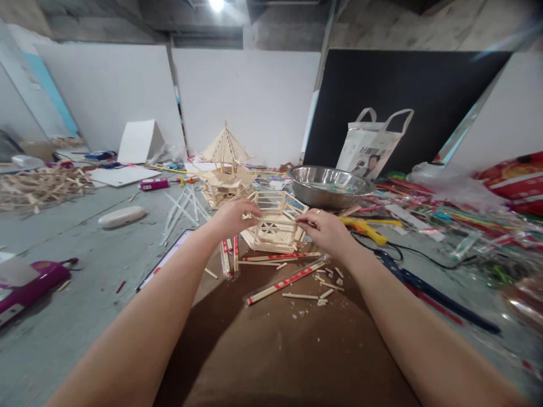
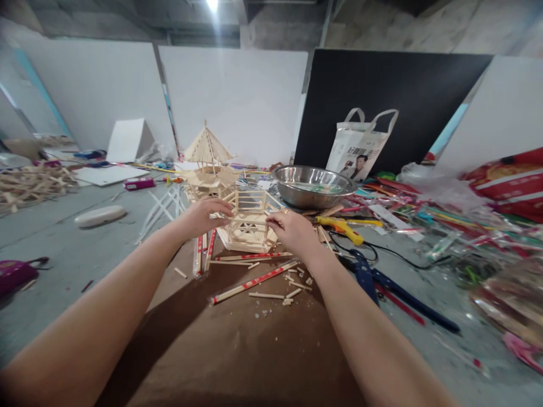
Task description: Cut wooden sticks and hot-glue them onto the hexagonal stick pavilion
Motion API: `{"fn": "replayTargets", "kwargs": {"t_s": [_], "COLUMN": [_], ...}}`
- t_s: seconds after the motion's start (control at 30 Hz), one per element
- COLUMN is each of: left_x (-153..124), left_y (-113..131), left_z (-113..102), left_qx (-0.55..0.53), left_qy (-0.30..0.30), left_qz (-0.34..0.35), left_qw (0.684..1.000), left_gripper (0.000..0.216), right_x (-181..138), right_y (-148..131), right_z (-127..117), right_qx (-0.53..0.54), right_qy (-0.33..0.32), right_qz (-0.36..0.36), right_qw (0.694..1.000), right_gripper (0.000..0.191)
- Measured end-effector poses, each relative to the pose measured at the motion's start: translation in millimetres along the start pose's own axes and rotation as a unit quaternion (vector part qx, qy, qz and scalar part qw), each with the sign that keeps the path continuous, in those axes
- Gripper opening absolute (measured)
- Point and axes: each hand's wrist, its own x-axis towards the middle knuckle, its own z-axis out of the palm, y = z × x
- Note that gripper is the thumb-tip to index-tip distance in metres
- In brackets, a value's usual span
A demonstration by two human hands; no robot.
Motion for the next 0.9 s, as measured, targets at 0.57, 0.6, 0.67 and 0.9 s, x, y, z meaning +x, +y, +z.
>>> {"fn": "replayTargets", "kwargs": {"t_s": [0.57,0.6,0.67,0.9], "left_x": [0.2,0.1,-0.1,-0.2], "left_y": [0.0,0.4,1.3,1.6], "left_z": [2.7,2.3,1.5,0.6], "left_qx": [0.013,0.015,0.018,0.017], "left_qy": [0.002,0.000,-0.004,-0.007], "left_qz": [-0.004,-0.006,-0.008,-0.006], "left_qw": [1.000,1.000,1.000,1.000], "left_gripper": [0.016,0.016,0.016,0.016], "right_x": [0.8,0.6,0.3,-0.2], "right_y": [-1.8,-1.5,-1.2,-3.5], "right_z": [1.4,1.2,1.0,0.7], "right_qx": [0.018,0.018,0.018,0.016], "right_qy": [0.004,0.005,0.007,0.011], "right_qz": [-0.005,-0.007,-0.009,-0.003], "right_qw": [1.000,1.000,1.000,1.000], "right_gripper": [0.021,0.021,0.020,0.019]}}
